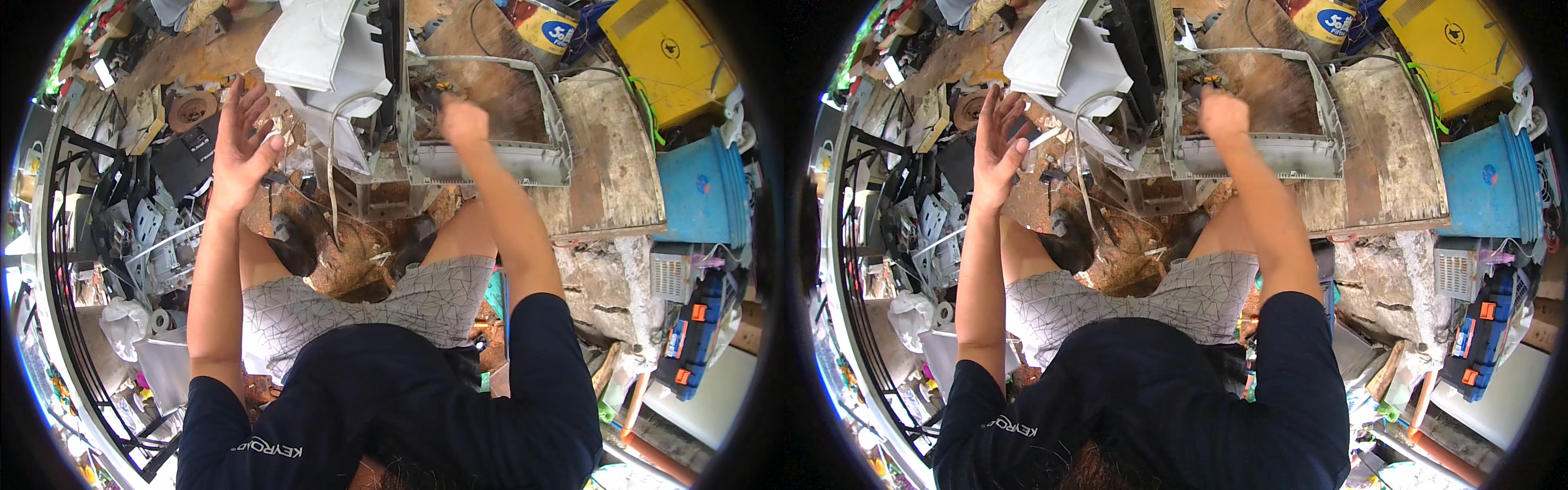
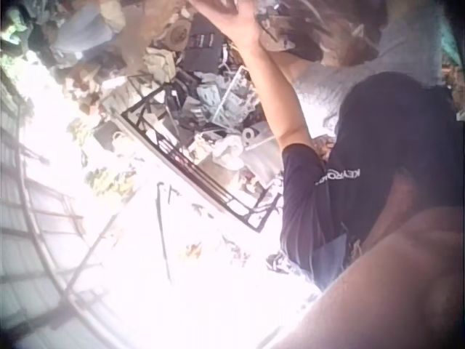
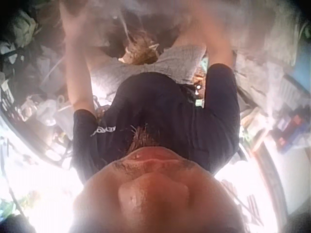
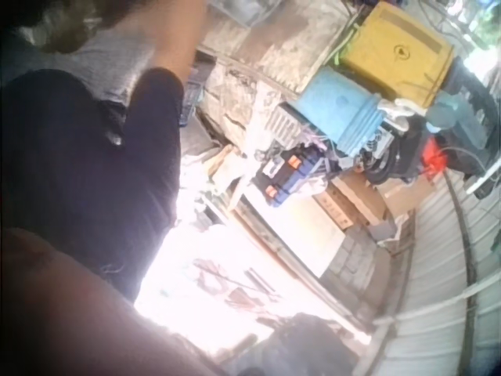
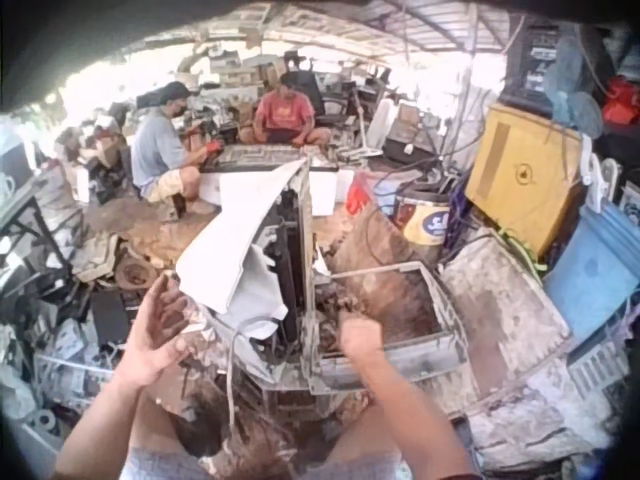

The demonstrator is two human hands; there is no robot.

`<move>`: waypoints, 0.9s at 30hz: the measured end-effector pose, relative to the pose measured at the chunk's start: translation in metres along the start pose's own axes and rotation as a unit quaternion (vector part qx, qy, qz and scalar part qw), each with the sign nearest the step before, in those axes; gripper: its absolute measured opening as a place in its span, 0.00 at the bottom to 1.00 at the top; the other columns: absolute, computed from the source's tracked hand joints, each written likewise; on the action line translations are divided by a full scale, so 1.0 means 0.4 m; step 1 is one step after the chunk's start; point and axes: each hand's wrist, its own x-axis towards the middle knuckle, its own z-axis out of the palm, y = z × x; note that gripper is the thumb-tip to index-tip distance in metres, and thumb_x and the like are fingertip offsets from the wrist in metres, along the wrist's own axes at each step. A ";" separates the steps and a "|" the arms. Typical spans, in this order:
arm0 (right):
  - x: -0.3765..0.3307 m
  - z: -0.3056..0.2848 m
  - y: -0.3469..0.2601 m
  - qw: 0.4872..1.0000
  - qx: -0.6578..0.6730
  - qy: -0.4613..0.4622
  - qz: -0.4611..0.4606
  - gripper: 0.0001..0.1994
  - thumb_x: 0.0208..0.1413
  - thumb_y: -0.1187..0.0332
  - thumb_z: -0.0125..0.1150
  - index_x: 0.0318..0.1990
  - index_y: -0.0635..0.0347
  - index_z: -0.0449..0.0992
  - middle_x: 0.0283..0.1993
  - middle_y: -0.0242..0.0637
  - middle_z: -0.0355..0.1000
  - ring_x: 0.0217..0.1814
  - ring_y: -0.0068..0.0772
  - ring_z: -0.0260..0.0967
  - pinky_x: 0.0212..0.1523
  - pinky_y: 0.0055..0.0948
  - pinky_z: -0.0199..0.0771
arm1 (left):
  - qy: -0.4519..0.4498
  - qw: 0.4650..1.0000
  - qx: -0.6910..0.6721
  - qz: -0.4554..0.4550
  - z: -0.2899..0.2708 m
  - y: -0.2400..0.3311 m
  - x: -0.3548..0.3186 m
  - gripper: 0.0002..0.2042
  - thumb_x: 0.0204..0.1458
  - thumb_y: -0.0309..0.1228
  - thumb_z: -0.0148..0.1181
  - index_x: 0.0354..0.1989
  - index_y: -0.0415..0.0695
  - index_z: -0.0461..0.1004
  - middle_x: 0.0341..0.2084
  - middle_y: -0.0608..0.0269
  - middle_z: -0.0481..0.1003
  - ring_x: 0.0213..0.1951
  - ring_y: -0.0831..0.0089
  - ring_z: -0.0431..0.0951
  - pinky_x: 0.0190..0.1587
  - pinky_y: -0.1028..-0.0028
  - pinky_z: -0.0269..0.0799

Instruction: The person removes the outer casing of an electronic printer, unscrews and disconnects internal circuit boards using a screwdriver and pliers, and pulls various components from the chassis.

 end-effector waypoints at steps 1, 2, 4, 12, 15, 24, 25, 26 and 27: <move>-0.020 -0.048 0.016 0.998 0.013 0.067 0.004 0.10 0.57 0.65 0.56 0.42 0.59 0.77 0.36 0.44 0.79 0.38 0.38 0.79 0.38 0.37 0.78 | 0.000 1.000 -0.007 0.003 -0.006 -0.007 -0.003 0.48 0.48 0.36 0.67 0.73 0.43 0.39 0.66 0.42 0.53 0.67 0.50 0.55 0.66 0.52 0.54; -0.040 -0.058 0.050 0.977 0.167 0.129 0.026 0.10 0.58 0.65 0.57 0.43 0.60 0.77 0.34 0.42 0.78 0.36 0.34 0.78 0.36 0.34 0.77 | 0.009 1.000 0.000 -0.004 -0.001 -0.003 -0.010 0.45 0.50 0.35 0.65 0.72 0.42 0.40 0.66 0.42 0.54 0.67 0.51 0.55 0.66 0.53 0.55; -0.078 -0.064 0.102 0.851 0.463 0.238 0.061 0.11 0.59 0.65 0.59 0.44 0.63 0.76 0.31 0.37 0.77 0.32 0.25 0.76 0.33 0.27 0.74 | 0.043 0.999 0.007 -0.006 -0.016 -0.017 -0.032 0.43 0.51 0.35 0.64 0.72 0.41 0.43 0.65 0.43 0.55 0.67 0.53 0.56 0.66 0.54 0.56; -0.370 -0.310 -0.060 0.631 0.765 0.074 0.102 0.15 0.62 0.68 0.58 0.53 0.66 0.69 0.39 0.31 0.76 0.34 0.15 0.69 0.33 0.17 0.68 | 0.015 0.997 -0.043 0.056 0.198 0.102 -0.213 0.37 0.51 0.35 0.67 0.67 0.36 0.55 0.58 0.48 0.65 0.56 0.64 0.69 0.58 0.63 0.66; -0.428 -0.336 -0.149 0.598 0.795 0.045 0.093 0.16 0.62 0.70 0.57 0.54 0.66 0.67 0.41 0.34 0.76 0.38 0.17 0.71 0.36 0.18 0.71 | -0.036 0.964 -0.237 -0.114 0.299 0.096 -0.238 0.34 0.51 0.32 0.68 0.64 0.35 0.59 0.54 0.52 0.70 0.53 0.70 0.71 0.54 0.68 0.70; -0.468 -0.338 -0.293 0.618 0.784 -0.016 0.056 0.20 0.56 0.76 0.62 0.55 0.65 0.65 0.51 0.40 0.73 0.51 0.27 0.71 0.51 0.28 0.72 | -0.075 0.944 -0.268 -0.177 0.242 0.069 -0.259 0.16 0.53 0.27 0.66 0.48 0.35 0.73 0.37 0.64 0.78 0.39 0.80 0.76 0.45 0.76 0.74; -0.478 -0.336 -0.294 0.658 0.749 -0.019 0.070 0.20 0.55 0.77 0.63 0.54 0.65 0.66 0.52 0.40 0.72 0.52 0.29 0.70 0.54 0.30 0.71 | -0.076 0.950 -0.244 -0.180 0.224 0.068 -0.271 0.16 0.53 0.27 0.66 0.48 0.36 0.73 0.37 0.65 0.78 0.39 0.80 0.76 0.45 0.76 0.73; -0.480 -0.335 -0.311 0.646 0.762 -0.004 0.035 0.19 0.55 0.76 0.62 0.53 0.66 0.67 0.52 0.40 0.72 0.52 0.30 0.70 0.57 0.33 0.68 | -0.086 0.957 -0.220 -0.167 0.207 0.078 -0.286 0.15 0.53 0.26 0.66 0.48 0.37 0.73 0.35 0.68 0.78 0.38 0.82 0.75 0.43 0.77 0.73; -0.487 -0.335 -0.327 0.646 0.763 0.009 0.015 0.18 0.56 0.76 0.61 0.54 0.67 0.67 0.50 0.40 0.72 0.52 0.29 0.69 0.56 0.32 0.68 | -0.114 0.939 -0.271 -0.177 0.186 0.085 -0.299 0.14 0.53 0.26 0.66 0.47 0.38 0.74 0.35 0.69 0.78 0.38 0.82 0.74 0.43 0.77 0.72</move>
